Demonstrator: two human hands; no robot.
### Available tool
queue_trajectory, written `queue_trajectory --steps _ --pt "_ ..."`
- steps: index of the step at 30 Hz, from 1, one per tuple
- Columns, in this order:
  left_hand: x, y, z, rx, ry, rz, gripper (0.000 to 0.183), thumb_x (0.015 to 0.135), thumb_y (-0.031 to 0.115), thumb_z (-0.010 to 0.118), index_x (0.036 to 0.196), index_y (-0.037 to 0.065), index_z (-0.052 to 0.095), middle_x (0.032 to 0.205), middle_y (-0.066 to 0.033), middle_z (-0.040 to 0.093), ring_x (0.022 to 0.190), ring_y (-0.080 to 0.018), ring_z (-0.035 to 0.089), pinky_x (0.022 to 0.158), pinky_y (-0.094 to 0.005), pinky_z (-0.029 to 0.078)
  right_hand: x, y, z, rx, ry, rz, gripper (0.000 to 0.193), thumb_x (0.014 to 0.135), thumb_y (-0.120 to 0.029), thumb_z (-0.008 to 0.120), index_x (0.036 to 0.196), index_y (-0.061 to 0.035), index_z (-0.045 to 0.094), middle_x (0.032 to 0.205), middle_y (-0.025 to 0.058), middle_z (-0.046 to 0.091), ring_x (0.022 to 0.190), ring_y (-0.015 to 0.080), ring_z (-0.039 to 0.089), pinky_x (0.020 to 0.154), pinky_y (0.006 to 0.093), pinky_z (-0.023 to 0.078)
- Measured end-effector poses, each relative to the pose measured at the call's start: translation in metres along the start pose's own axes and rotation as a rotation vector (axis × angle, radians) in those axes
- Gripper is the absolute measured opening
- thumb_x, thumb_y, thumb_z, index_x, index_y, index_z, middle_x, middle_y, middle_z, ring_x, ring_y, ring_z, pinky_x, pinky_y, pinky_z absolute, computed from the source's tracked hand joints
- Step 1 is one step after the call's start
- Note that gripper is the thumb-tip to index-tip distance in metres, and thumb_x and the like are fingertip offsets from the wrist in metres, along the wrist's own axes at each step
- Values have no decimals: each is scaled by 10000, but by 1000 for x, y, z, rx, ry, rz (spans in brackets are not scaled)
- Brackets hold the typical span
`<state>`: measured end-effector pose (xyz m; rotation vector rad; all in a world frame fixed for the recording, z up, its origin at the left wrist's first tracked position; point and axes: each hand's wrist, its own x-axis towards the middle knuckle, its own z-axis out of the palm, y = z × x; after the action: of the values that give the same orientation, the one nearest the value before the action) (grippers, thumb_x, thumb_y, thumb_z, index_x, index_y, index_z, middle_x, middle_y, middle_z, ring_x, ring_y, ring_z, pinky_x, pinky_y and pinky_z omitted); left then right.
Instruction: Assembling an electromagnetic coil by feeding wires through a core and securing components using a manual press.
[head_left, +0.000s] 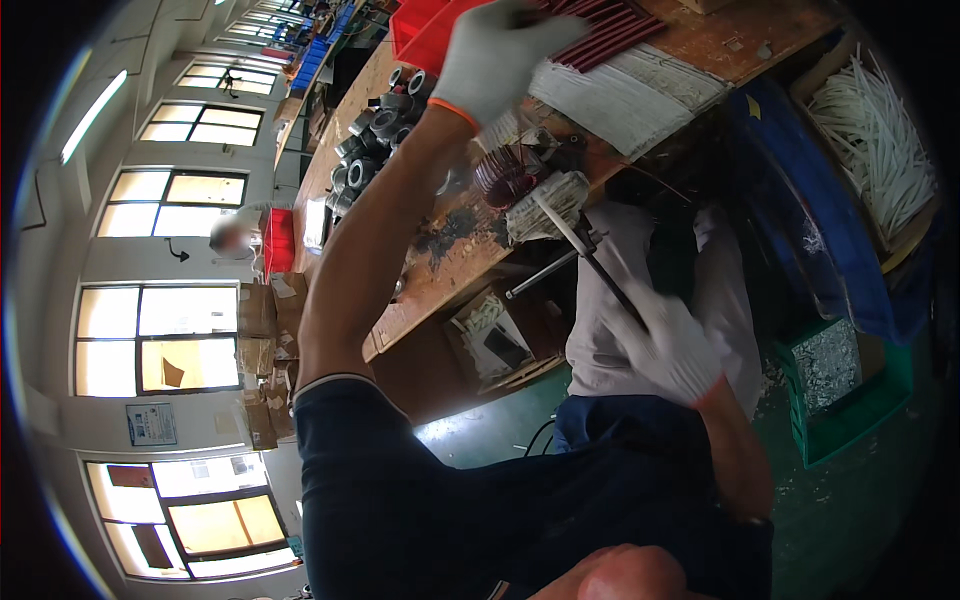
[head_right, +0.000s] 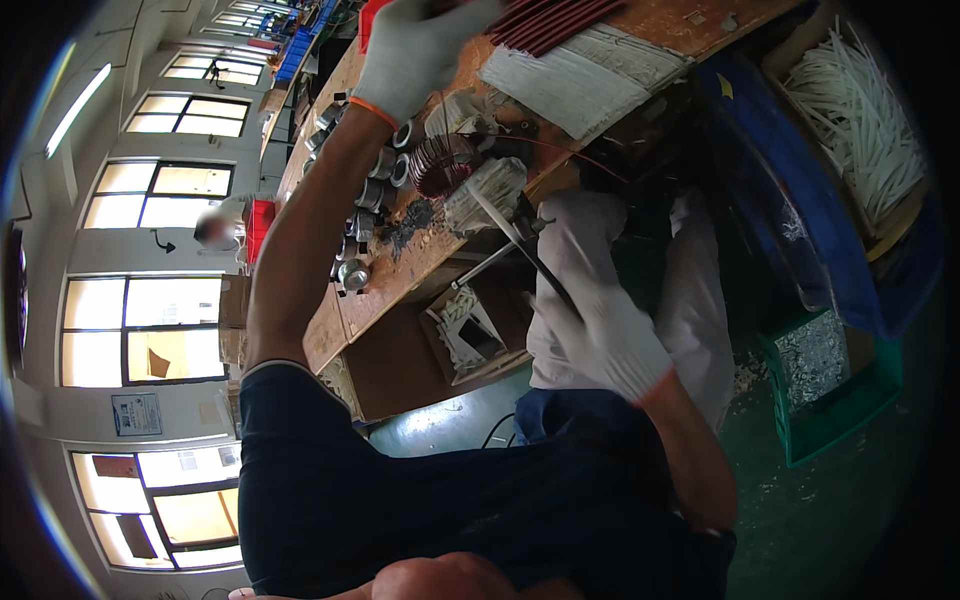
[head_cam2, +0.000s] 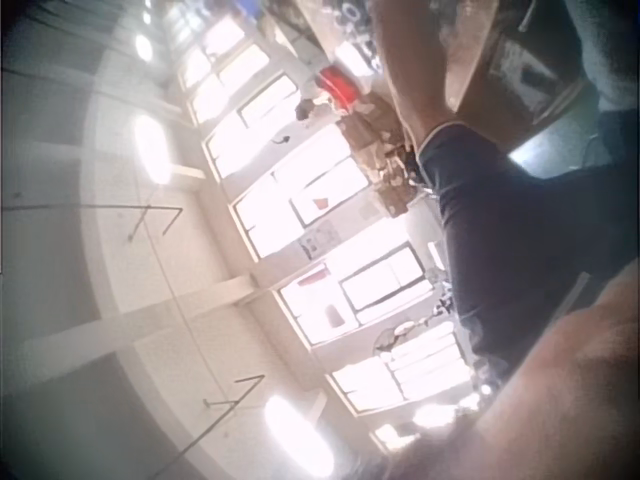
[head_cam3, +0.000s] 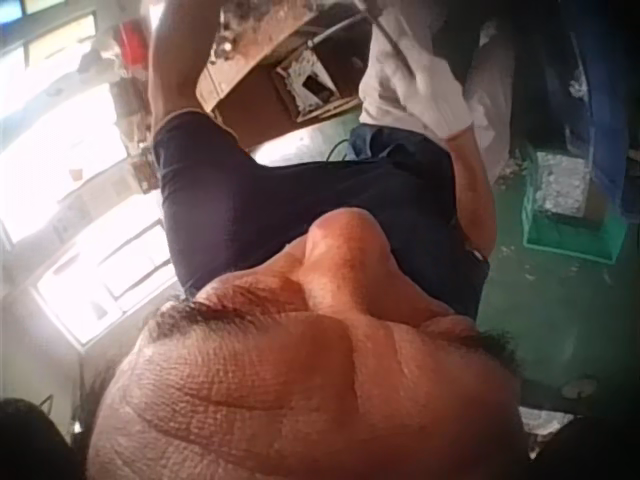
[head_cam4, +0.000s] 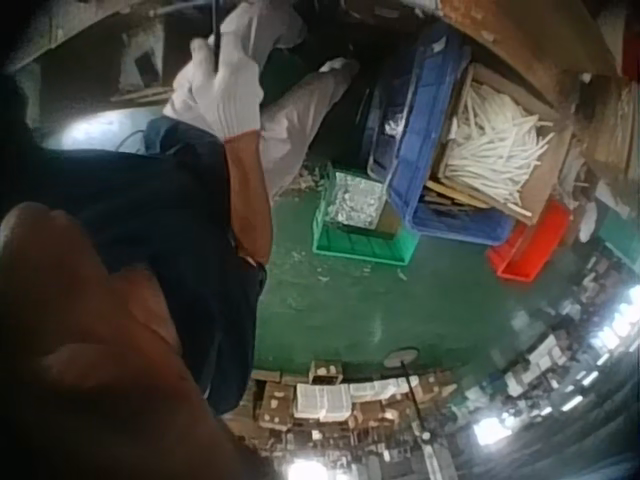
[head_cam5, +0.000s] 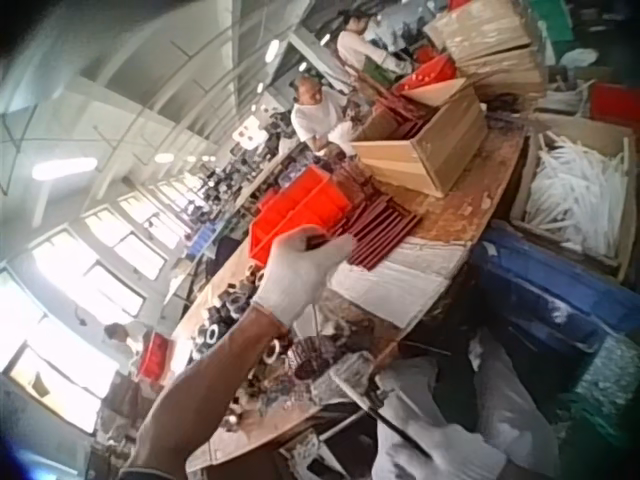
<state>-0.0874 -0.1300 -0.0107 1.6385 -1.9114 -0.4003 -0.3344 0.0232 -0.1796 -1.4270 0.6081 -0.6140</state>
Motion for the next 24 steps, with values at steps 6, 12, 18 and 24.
queue_trajectory --steps 6,12,18,24 --pt "-76 -68 16 -576 438 -677 332 1029 268 720 1160 -37 725 967 -88 731 826 -169 691 780 -319 558 67 -35 13 772 -208 414 289 1132 -300 563 1055 -33 640 609 -38 496 383 57 389 309 278 277" --pt "-121 -12 1 478 221 540 631 924 504 787 1312 25 652 1271 -178 648 1182 -369 615 1005 -479 532 -94 2 2 1135 -413 593 244 1139 -292 552 1001 -98 606 569 -63 433 380 52 358 341 261 268" --pt "-95 93 53 566 -818 435 587 944 620 738 1013 37 762 730 -96 672 740 -262 730 674 -406 601 -113 9 -22 125 6 193 147 1081 -145 631 1018 -13 622 618 60 578 503 158 587 461 328 450" --pt "2 -25 -8 61 2 -268 327 995 341 763 1041 18 743 788 -80 693 711 -225 696 663 -359 577 22 22 6 -310 144 -458 200 1079 -195 643 1067 4 663 820 91 659 578 177 637 478 297 500"
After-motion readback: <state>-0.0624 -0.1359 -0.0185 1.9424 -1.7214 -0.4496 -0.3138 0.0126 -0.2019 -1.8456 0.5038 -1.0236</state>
